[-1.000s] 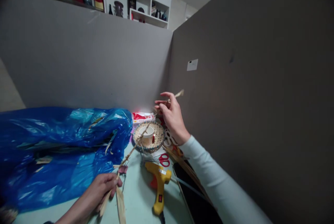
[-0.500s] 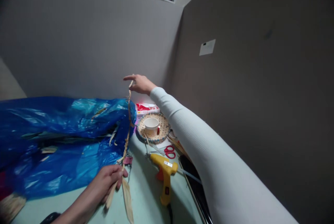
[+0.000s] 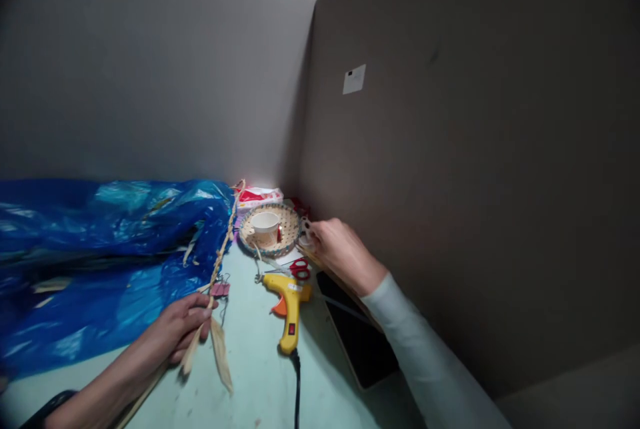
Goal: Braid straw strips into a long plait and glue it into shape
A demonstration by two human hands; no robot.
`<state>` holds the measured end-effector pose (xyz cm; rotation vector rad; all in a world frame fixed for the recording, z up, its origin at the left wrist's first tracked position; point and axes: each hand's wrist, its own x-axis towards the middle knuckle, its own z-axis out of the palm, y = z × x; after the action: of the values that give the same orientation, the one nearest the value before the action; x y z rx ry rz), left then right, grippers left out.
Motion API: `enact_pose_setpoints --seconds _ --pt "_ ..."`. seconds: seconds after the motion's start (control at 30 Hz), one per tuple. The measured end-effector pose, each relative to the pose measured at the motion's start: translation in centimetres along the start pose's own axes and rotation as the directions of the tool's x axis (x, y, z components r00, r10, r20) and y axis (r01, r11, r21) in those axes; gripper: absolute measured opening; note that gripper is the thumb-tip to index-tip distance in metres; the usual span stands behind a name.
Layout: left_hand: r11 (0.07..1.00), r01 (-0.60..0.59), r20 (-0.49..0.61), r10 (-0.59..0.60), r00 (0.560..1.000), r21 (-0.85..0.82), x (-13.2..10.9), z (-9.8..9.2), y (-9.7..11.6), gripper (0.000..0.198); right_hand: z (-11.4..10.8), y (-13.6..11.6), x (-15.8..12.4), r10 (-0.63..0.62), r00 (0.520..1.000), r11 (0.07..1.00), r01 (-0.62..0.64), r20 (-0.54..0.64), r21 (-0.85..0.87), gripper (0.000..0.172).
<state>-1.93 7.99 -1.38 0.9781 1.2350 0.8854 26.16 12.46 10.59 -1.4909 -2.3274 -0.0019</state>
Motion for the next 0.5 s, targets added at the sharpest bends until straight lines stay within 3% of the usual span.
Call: enact_pose_setpoints --seconds 0.17,0.3,0.4,0.43,0.5 --pt "1.000 0.008 0.095 -0.006 0.995 -0.018 -0.9 -0.6 0.6 0.027 4.6 2.1 -3.0 0.081 0.997 0.996 -0.081 -0.003 0.025 0.023" --pt "0.999 0.044 0.136 -0.043 0.990 -0.006 -0.8 -1.1 0.7 0.022 5.2 2.0 -3.6 0.113 0.993 0.992 -0.110 -0.045 0.065 0.023" --pt "0.998 0.058 0.165 -0.054 0.985 -0.016 -0.6 -1.3 0.8 0.021 5.0 -0.4 -3.9 0.089 0.993 0.985 -0.077 -0.073 0.154 0.022" --pt "0.998 0.062 0.176 -0.057 0.983 -0.022 -0.6 -1.3 0.8 0.020 5.2 -1.6 -4.1 0.065 0.996 0.965 -0.046 -0.066 0.259 0.021" --pt "0.997 0.066 0.197 -0.058 0.979 -0.035 -0.6 -1.2 0.8 0.021 5.9 -4.6 -4.3 0.001 1.000 0.903 -0.012 0.026 0.429 0.020"
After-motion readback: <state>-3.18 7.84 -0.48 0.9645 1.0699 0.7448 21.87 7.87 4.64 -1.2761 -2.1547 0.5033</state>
